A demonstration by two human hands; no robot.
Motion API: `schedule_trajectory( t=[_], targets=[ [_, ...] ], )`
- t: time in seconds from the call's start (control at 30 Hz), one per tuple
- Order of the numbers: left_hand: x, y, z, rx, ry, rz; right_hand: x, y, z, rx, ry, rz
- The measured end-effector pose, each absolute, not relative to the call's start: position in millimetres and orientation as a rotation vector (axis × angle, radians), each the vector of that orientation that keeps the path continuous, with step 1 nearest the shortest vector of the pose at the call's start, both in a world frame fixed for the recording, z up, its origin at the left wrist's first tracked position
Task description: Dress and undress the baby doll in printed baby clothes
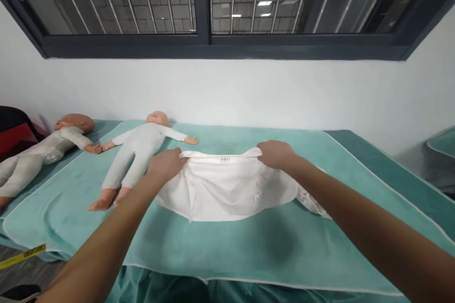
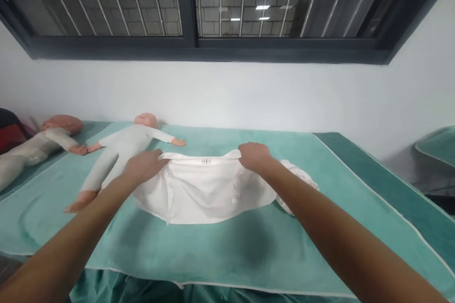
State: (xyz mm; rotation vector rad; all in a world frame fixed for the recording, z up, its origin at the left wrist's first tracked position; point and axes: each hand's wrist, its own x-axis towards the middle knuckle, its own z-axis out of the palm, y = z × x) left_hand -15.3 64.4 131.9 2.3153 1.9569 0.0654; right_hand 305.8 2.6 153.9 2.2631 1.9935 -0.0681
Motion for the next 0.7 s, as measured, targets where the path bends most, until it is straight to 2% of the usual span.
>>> schedule_trajectory(
  t=[0.23, 0.37, 0.47, 0.57, 0.7],
  targets=[
    [20.1, 105.1, 76.5, 2.317, 2.094, 0.305, 279.8, 60.3, 96.1, 2.386, 2.031, 0.155],
    [38.8, 81.1, 38.5, 2.633, 1.704, 0.582, 260.6, 46.3, 52.6, 2.211, 2.454, 0.269],
    [54.6, 72.1, 21.8, 2.686, 1.539, 0.502, 252.6, 33.0, 24.9, 2.185, 2.612, 0.147],
    [64.7, 86.1, 17.2, 2.616, 1.647, 0.321, 250.3, 38.1, 12.7, 2.324, 2.418, 0.012],
    [61.3, 115.1, 15.7, 2.606, 1.736, 0.25, 249.1, 63.7, 13.6, 2.47, 2.215, 0.066]
  ],
)
